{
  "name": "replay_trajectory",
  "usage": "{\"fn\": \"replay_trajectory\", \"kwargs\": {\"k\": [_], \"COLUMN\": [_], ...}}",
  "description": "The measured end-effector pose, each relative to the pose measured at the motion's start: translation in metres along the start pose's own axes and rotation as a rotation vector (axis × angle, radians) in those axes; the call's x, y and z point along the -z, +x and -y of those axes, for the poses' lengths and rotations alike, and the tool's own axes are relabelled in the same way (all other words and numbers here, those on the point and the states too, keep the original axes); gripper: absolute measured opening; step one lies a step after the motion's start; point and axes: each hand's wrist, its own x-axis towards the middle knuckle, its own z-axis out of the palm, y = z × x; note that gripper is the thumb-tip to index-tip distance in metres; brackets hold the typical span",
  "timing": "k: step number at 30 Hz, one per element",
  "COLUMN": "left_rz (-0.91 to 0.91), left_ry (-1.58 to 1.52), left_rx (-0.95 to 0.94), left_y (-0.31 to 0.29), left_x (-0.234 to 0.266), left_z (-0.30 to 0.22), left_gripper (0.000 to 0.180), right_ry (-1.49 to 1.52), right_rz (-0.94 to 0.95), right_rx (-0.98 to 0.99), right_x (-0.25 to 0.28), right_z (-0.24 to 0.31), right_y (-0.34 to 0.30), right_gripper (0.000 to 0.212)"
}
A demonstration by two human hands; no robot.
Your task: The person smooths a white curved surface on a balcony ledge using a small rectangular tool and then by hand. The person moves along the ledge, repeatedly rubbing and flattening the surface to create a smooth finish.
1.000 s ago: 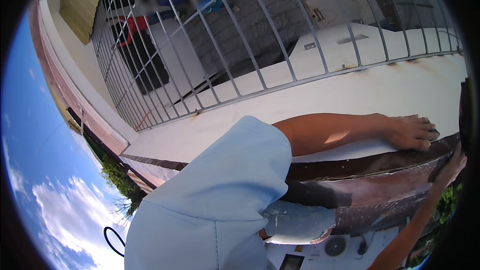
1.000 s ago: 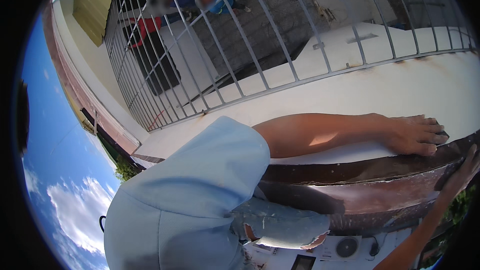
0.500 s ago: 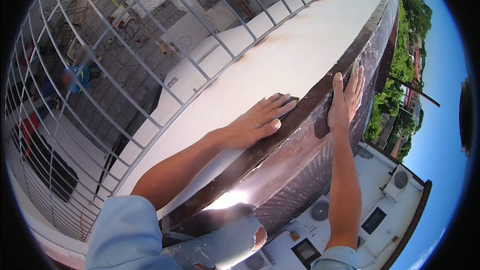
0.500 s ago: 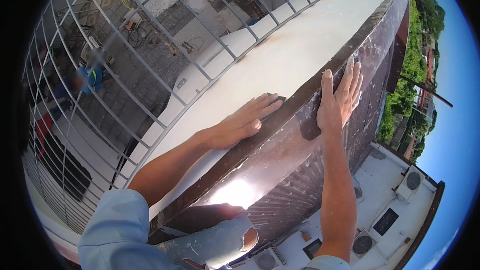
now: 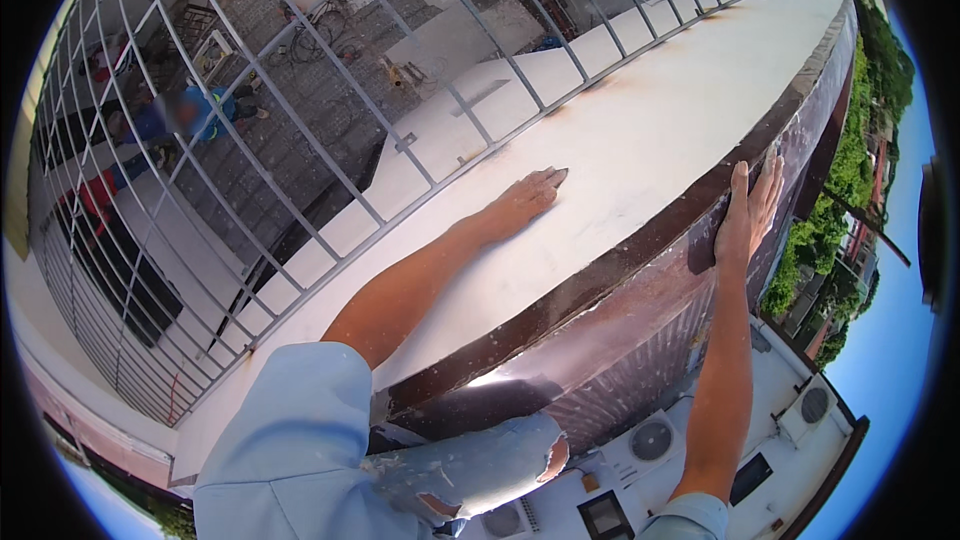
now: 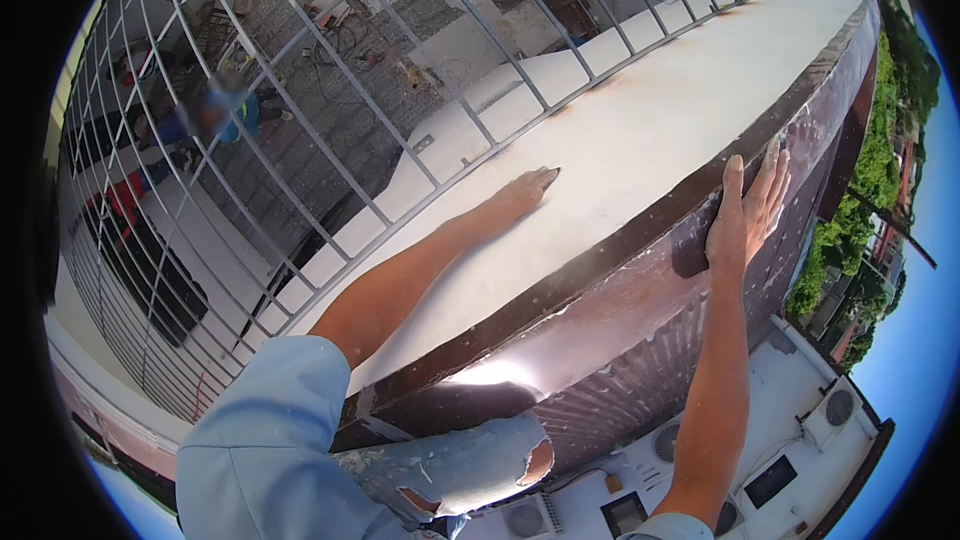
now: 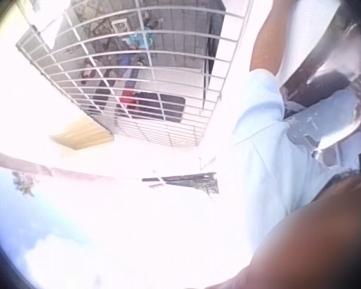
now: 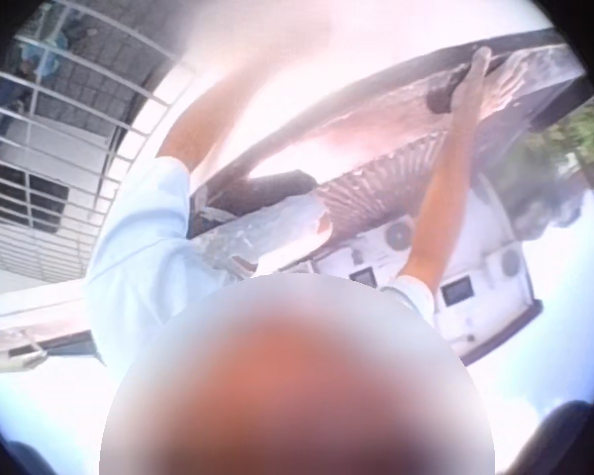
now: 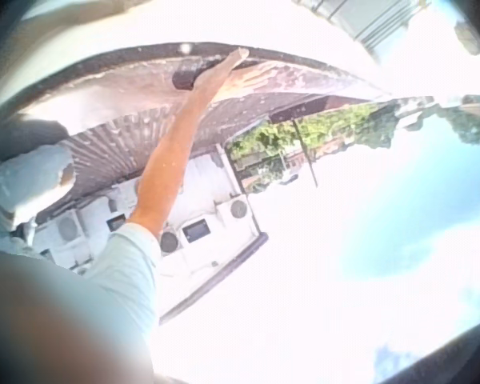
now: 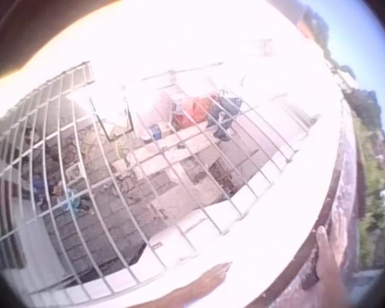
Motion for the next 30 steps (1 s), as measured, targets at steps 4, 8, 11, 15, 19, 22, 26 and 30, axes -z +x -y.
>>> {"fn": "replay_trajectory", "kwargs": {"k": [4, 8, 11, 15, 19, 22, 26, 30], "left_rz": [-0.157, -0.218, -0.191, -0.088, 0.017, -0.039, -0.080, -0.116], "left_ry": [-0.181, -0.125, -0.111, -0.101, -0.082, -0.111, -0.296, -0.084], "left_rx": [0.569, 1.209, 1.237, 0.656, 0.312, 0.433, 0.471, 0.672], "left_y": [-0.226, -0.421, -0.402, -0.143, 0.104, 0.145, 0.028, -0.153], "left_x": [0.020, 0.022, 0.027, 0.027, 0.022, 0.018, 0.031, 0.049], "left_z": [0.143, 0.200, 0.203, 0.177, 0.122, 0.121, 0.165, 0.175], "left_gripper": [0.071, 0.079, 0.079, 0.076, 0.076, 0.079, 0.073, 0.072], "right_ry": [0.076, 0.098, 0.100, 0.138, 0.123, 0.107, 0.076, 0.038], "right_rz": [-0.012, -0.001, -0.015, -0.009, -0.033, -0.012, -0.039, 0.002], "right_rx": [0.016, -0.002, -0.008, -0.018, 0.019, 0.119, 0.168, 0.241], "right_x": [-0.002, -0.002, -0.001, -0.001, -0.007, -0.011, -0.014, -0.014], "right_z": [0.000, 0.003, 0.005, 0.004, -0.006, -0.022, -0.044, -0.048], "right_y": [-0.001, 0.000, 0.001, 0.000, 0.000, 0.000, 0.004, 0.002], "right_gripper": [0.074, 0.080, 0.084, 0.087, 0.074, 0.071, 0.060, 0.048]}}
